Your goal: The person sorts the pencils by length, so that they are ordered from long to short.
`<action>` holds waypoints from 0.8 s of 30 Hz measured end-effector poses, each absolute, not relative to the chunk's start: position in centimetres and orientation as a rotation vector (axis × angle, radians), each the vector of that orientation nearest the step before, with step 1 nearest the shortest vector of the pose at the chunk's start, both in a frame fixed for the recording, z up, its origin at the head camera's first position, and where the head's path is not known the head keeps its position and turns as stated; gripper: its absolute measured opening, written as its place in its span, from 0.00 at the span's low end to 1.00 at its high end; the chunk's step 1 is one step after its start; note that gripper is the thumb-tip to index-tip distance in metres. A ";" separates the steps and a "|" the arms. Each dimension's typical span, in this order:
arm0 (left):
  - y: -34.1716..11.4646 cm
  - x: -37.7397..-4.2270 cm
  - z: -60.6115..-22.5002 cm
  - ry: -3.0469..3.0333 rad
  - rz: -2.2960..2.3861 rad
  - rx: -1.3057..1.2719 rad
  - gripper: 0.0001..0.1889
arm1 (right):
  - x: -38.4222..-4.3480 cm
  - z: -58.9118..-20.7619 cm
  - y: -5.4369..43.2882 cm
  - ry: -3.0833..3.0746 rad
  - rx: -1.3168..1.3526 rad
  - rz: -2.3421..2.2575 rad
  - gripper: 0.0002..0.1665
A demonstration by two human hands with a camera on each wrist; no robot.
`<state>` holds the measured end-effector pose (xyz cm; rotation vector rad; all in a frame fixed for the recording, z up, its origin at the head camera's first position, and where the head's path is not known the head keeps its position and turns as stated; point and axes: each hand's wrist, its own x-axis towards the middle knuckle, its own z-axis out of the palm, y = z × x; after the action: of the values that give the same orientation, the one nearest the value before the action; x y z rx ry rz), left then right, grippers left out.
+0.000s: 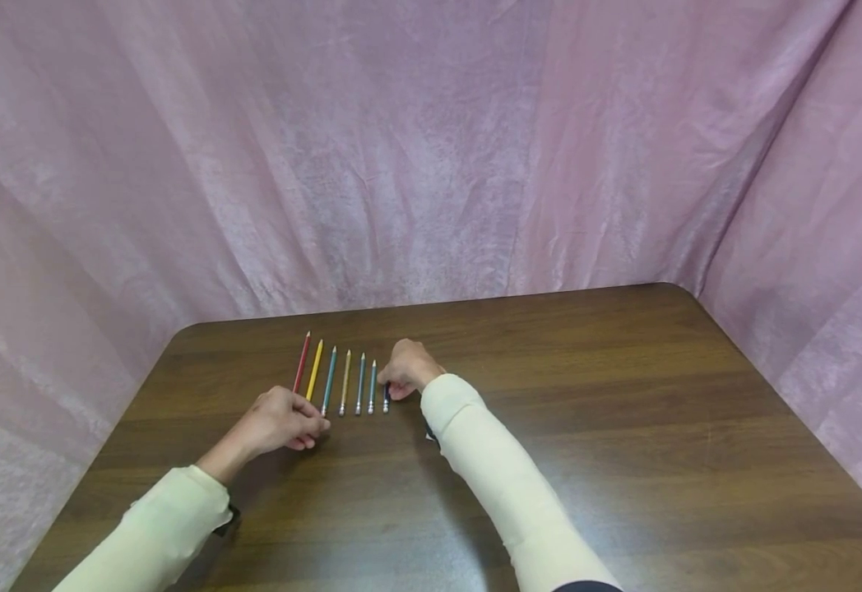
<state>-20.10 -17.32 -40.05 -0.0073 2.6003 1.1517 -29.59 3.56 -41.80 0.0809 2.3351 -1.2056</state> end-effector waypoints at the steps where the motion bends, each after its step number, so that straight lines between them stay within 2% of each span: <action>1: -17.3 -20.1 -40.0 2.601 1.151 -0.005 0.03 | -29.6 -41.8 3.5 2.340 0.081 -1.202 0.12; 12: -17.6 -20.0 -40.0 2.591 1.152 -0.010 0.02 | -29.7 -41.8 3.4 2.360 0.096 -1.178 0.11; 24: -17.8 -20.0 -40.1 2.594 1.150 -0.012 0.02 | -29.4 -41.7 3.2 2.348 0.116 -1.207 0.14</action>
<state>-20.01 -17.83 -40.12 -0.0116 2.5943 1.1505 -29.36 3.24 -41.66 0.1162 2.3484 -1.2069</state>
